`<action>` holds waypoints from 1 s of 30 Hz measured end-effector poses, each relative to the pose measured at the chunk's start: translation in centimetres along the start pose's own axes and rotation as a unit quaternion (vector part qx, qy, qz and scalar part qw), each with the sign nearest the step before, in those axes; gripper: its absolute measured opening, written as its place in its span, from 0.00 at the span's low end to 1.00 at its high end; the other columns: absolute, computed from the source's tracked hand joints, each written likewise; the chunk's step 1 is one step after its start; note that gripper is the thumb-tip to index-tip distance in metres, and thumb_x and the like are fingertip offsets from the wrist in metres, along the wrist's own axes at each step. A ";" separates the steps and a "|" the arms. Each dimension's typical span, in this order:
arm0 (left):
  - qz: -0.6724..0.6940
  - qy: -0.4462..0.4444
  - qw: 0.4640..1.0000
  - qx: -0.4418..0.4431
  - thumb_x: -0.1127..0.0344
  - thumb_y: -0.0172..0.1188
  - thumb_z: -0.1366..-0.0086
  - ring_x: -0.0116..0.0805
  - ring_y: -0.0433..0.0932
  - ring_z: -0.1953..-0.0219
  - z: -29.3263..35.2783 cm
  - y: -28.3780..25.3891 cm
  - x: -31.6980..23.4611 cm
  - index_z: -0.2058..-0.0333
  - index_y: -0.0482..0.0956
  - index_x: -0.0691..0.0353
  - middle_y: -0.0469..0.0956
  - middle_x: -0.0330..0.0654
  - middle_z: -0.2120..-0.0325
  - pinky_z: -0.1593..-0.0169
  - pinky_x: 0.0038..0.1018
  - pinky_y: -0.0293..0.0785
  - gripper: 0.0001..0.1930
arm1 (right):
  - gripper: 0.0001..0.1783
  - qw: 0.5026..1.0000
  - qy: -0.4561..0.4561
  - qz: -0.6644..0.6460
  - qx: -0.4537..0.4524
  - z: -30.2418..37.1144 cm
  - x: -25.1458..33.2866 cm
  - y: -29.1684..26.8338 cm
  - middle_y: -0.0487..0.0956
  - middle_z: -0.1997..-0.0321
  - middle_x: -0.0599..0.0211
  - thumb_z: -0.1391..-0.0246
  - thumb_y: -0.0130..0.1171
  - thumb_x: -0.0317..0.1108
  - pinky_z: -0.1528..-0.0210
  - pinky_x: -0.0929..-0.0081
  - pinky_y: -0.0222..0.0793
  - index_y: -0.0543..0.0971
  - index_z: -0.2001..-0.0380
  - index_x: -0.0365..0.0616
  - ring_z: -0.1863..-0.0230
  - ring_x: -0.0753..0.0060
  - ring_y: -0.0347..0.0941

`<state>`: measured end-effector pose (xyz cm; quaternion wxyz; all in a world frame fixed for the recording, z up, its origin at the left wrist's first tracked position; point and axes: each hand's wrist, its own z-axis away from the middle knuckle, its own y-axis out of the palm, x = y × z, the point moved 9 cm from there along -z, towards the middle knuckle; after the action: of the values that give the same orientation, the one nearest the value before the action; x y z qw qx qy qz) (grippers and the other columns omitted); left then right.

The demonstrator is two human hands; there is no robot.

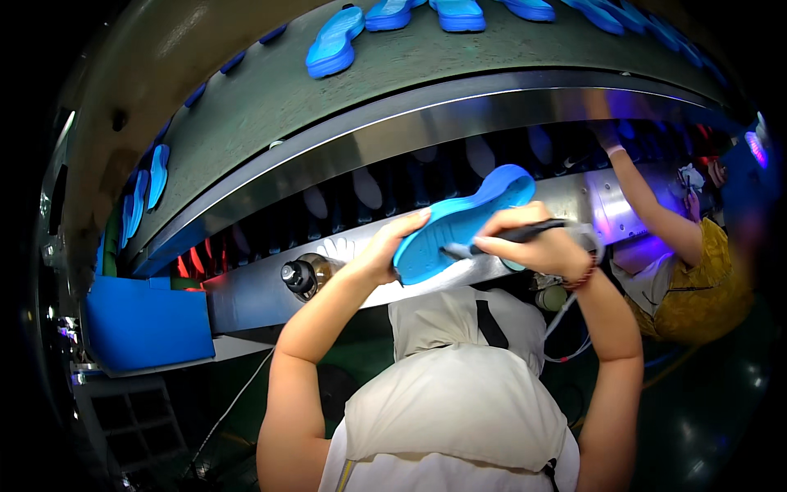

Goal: The person applies a liquid to the edges of blue shoe soles using a brush, picking them up from a conveyor belt and placing them back after coating the sides.

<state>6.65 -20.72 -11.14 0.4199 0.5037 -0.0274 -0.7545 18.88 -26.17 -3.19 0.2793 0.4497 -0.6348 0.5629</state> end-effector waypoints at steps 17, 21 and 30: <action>0.005 0.075 0.995 -0.073 0.49 0.52 0.43 0.39 0.73 0.58 -3.4 -2.8 2.6 0.50 0.63 0.64 0.70 0.51 0.57 0.57 0.33 0.73 0.29 | 0.17 0.931 0.223 -0.201 -0.208 -1.9 -11.6 0.2 0.74 0.86 0.63 0.49 0.54 0.38 0.85 0.87 0.67 0.73 0.83 0.35 0.88 0.78 0.71; 0.060 0.069 0.993 -0.079 0.50 0.53 0.43 0.43 0.72 0.56 -3.5 -3.5 3.3 0.49 0.62 0.64 0.69 0.51 0.55 0.56 0.38 0.72 0.29 | 0.18 0.914 0.204 -0.191 -0.296 -1.0 -13.3 -2.5 0.74 0.85 0.63 0.47 0.52 0.40 0.84 0.87 0.67 0.74 0.82 0.34 0.87 0.78 0.72; 0.212 0.033 0.976 -0.037 0.51 0.53 0.44 0.50 0.71 0.54 -4.0 -4.1 4.2 0.48 0.62 0.62 0.67 0.53 0.53 0.57 0.51 0.70 0.29 | 0.11 0.923 0.155 -0.235 -0.262 1.9 -12.2 3.6 0.76 0.72 0.71 0.53 0.60 0.34 0.66 0.85 0.65 0.77 0.69 0.36 0.68 0.84 0.70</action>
<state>6.67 -19.32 -18.10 0.5894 0.4951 -0.0915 -0.6318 21.38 -24.99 -15.71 0.6065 0.4040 -0.5842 0.3573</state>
